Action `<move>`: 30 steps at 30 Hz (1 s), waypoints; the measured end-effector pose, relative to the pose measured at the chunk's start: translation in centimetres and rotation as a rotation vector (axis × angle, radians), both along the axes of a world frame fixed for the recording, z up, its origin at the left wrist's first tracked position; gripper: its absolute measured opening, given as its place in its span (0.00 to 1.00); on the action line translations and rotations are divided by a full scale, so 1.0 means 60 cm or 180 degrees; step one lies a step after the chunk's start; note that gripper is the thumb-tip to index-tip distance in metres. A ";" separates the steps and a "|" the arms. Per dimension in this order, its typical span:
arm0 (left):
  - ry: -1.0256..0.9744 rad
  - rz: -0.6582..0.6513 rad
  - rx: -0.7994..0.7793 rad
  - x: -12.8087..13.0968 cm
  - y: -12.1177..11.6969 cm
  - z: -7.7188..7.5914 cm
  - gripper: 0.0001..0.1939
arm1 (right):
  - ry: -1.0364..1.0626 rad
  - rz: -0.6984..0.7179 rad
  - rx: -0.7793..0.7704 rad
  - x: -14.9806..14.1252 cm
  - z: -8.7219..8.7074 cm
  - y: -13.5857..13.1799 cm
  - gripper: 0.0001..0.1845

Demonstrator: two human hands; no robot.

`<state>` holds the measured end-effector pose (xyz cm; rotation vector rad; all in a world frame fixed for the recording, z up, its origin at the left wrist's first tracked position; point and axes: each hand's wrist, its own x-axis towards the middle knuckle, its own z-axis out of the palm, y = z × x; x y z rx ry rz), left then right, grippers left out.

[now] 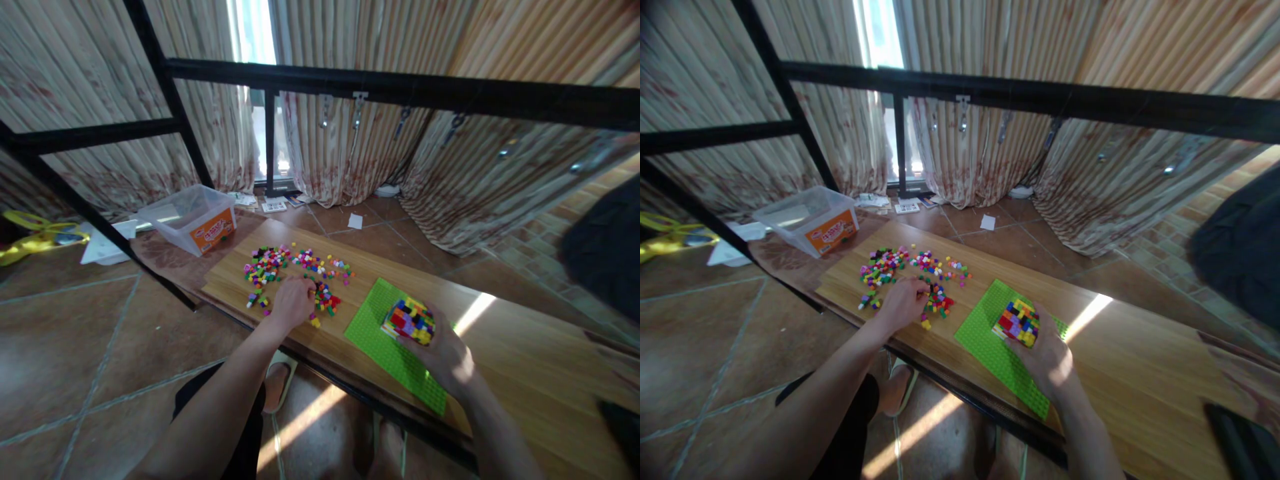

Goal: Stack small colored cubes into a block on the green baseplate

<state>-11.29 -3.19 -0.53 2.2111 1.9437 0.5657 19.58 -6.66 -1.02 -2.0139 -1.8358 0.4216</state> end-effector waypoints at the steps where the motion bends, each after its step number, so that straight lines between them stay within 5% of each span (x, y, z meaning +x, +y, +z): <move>1: -0.0002 -0.0016 -0.0006 0.001 0.000 -0.001 0.13 | 0.0015 -0.0024 0.0014 -0.003 0.002 -0.001 0.47; 19: -0.0198 -0.0474 0.0006 0.017 -0.004 -0.001 0.10 | -0.0047 -0.0058 0.0179 -0.007 0.001 -0.004 0.44; 30: -0.0099 0.0088 0.0109 0.007 0.006 0.006 0.10 | -0.0007 0.0118 0.0121 0.008 -0.009 0.002 0.46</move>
